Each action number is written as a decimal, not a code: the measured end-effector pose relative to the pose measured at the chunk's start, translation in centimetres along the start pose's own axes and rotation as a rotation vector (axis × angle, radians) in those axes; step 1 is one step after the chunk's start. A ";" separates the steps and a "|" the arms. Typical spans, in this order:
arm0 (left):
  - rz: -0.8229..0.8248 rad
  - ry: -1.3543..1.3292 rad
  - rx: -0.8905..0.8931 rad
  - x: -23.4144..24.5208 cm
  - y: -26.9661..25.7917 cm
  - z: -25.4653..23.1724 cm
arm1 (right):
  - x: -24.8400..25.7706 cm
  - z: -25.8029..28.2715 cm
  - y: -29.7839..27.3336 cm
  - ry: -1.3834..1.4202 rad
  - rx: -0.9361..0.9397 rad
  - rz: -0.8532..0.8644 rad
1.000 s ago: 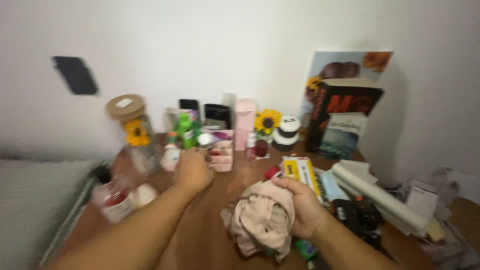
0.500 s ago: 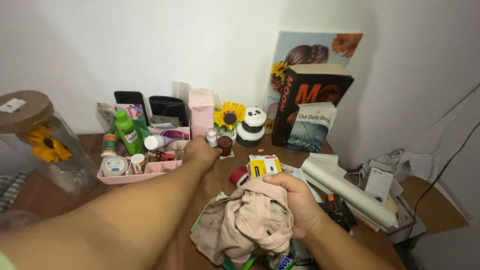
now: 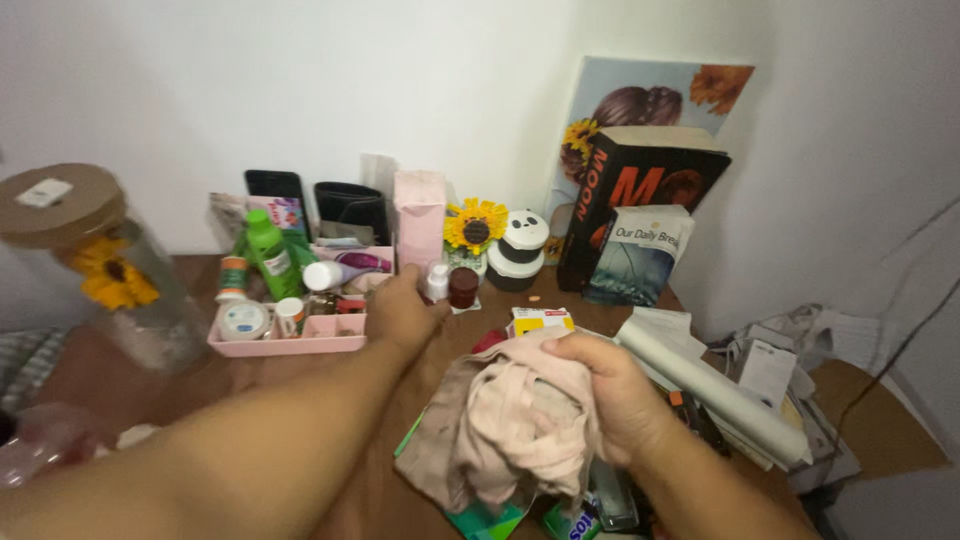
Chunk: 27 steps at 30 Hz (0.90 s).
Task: The person wipes several small personal care items on a bedside table using a cloth. They handle a glass jar, a bottle of liquid, a pink box, and small containers, wiping each with the cloth and placing them back on the table or into a pink organizer.
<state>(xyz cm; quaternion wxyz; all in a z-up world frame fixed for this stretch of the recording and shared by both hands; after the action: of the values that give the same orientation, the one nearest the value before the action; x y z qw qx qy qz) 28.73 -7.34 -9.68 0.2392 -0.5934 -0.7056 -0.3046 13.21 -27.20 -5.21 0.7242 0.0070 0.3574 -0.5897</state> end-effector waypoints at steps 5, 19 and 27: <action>-0.280 -0.603 -0.033 3.5 -2.0 1.3 | 1.5 3.3 -0.4 -0.023 0.170 -0.054; 0.061 -1.652 0.415 13.5 -13.0 -4.3 | -15.1 6.4 -4.5 -0.052 0.378 0.446; -0.406 -0.692 -0.058 19.8 -17.8 -5.0 | -22.5 -0.9 -5.6 -0.282 0.430 0.054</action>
<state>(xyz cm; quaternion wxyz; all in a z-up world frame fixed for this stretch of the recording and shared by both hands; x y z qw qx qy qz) 7.54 0.78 5.06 -0.0947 -0.5158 -0.8385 -0.1477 6.84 -9.38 8.26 0.7643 0.0881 0.1189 -0.6277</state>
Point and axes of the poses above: each hand's wrist, its own y-axis towards the middle knuckle, its own x-axis out of the back of the hand, z = x × y, the point moved 9 cm from there along y, towards the middle knuckle, and after that the axes turned 3 degrees about -y, right-handed, at the moved point
